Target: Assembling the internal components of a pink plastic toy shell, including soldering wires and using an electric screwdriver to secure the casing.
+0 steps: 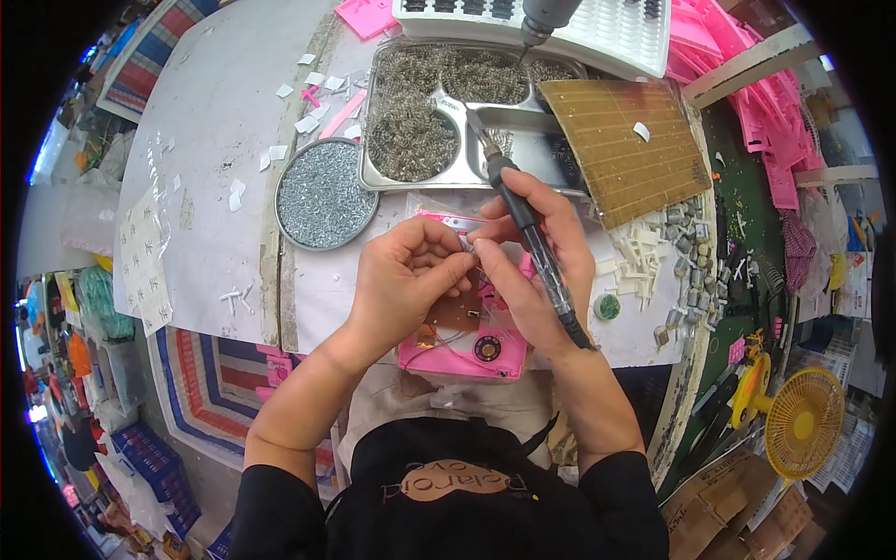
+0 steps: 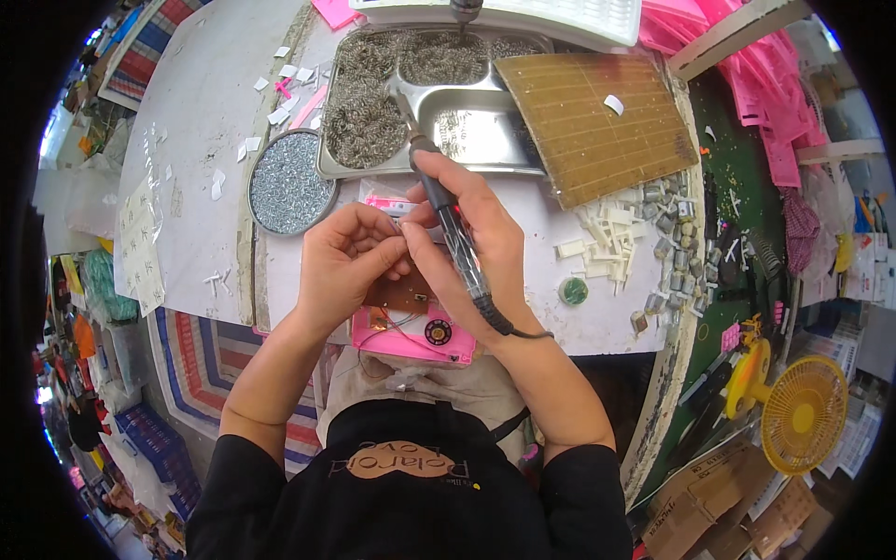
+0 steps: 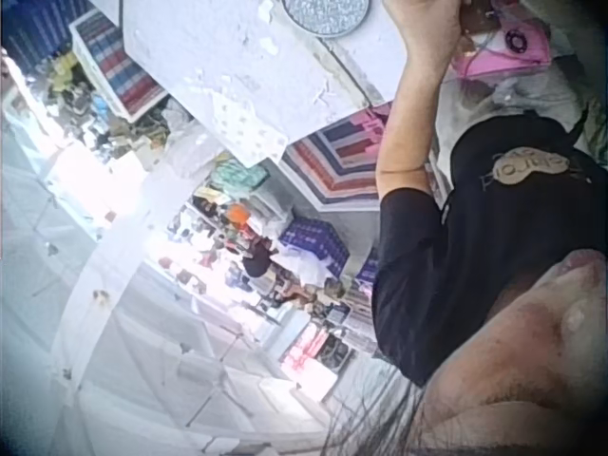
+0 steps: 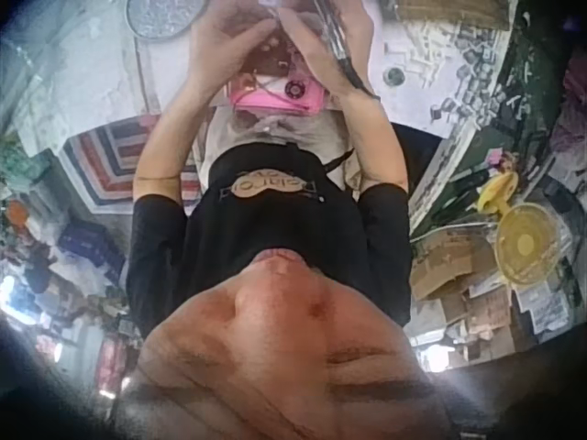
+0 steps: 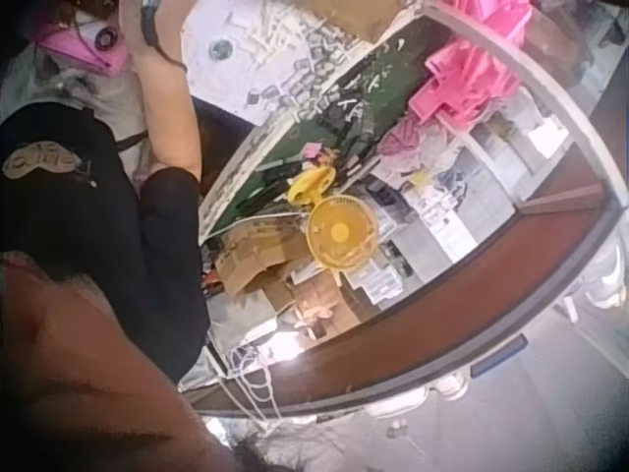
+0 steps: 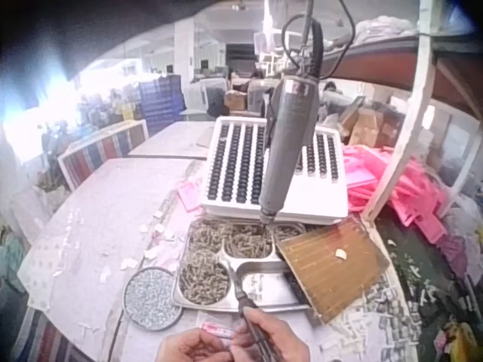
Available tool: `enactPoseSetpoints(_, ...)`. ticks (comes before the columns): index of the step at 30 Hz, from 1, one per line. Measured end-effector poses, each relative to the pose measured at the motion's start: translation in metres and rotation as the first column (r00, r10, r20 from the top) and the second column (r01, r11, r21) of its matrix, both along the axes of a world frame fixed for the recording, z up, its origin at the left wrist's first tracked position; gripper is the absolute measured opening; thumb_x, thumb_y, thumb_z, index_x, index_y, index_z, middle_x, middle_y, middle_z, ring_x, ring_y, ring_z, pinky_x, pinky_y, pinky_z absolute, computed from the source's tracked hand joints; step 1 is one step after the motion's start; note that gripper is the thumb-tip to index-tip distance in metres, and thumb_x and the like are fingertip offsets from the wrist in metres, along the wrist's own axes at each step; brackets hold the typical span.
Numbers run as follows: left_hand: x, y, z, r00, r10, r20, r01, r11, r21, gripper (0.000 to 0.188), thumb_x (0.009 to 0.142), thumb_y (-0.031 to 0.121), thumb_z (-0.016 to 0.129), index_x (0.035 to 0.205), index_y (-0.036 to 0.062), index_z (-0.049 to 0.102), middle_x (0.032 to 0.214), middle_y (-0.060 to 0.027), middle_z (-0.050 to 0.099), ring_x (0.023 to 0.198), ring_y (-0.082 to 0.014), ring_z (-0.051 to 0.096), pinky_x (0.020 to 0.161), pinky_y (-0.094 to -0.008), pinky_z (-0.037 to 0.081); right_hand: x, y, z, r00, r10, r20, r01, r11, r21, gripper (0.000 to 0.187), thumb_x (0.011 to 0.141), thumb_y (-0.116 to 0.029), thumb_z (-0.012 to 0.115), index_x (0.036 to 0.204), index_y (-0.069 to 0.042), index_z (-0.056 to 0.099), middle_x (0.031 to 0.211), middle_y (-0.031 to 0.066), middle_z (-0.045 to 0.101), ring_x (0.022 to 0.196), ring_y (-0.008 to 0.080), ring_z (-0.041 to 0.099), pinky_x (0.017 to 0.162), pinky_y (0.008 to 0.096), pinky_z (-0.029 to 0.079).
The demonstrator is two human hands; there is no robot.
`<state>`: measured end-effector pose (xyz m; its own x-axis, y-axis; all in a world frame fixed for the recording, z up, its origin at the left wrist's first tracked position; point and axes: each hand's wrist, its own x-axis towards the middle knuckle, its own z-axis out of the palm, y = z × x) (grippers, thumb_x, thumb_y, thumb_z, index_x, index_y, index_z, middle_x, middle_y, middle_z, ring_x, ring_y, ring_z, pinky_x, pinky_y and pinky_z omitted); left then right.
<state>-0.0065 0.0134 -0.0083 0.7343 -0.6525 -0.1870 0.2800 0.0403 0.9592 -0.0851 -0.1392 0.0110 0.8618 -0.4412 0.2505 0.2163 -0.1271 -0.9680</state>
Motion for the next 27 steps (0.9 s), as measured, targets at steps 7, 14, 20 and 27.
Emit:
enactPoseSetpoints(7,-0.005,0.001,-0.004,0.751,0.010,0.660,-0.161,0.973,0.168,0.011,0.095,0.006,0.072,0.102,-0.0018,0.072,0.085,-0.0040,0.072,0.073,-0.0067,0.068,0.064,-0.0253,0.056,-0.007,0.002,-0.011,0.989,-0.006,0.150,0.065,0.918,-0.390,0.055,0.082,0.011,0.072,0.134,-0.004,0.062,0.101,0.0116,0.070,0.087,0.0231,0.071,0.078,0.0306,0.057)
enactPoseSetpoints(14,-0.002,0.001,0.005,0.931,-0.025,0.364,-0.054,0.977,0.205,0.009,0.093,0.004,0.072,0.100,-0.0009,0.073,0.083,-0.0082,0.071,0.066,-0.0129,0.065,0.061,-0.0259,0.051,-0.008,-0.008,-0.015,0.999,-0.007,0.045,0.022,0.933,-0.360,0.054,0.082,0.011,0.071,0.132,-0.007,0.064,0.100,0.0112,0.070,0.088,0.0237,0.071,0.077,0.0319,0.057)
enactPoseSetpoints(20,0.004,0.007,0.004,0.719,-0.120,0.684,-0.060,0.970,0.234,0.006,0.090,0.002,0.072,0.095,-0.0006,0.072,0.086,-0.0067,0.065,0.071,-0.0125,0.061,0.063,-0.0266,0.049,-0.017,-0.002,-0.015,0.994,-0.079,0.072,0.104,0.867,-0.487,0.057,0.078,0.011,0.074,0.131,-0.007,0.063,0.101,0.0123,0.069,0.092,0.0267,0.070,0.084,0.0345,0.056)
enactPoseSetpoints(27,0.002,0.003,0.005,0.633,-0.180,0.753,-0.082,0.951,0.297,0.010,0.080,0.005,0.076,0.086,-0.0020,0.071,0.101,-0.0137,0.058,0.085,-0.0258,0.061,0.073,-0.0350,0.050,-0.048,0.009,-0.035,0.986,-0.079,0.149,0.159,0.736,-0.658,0.059,0.076,0.007,0.079,0.131,-0.008,0.064,0.108,0.0126,0.072,0.097,0.0292,0.070,0.105,0.0519,0.046)
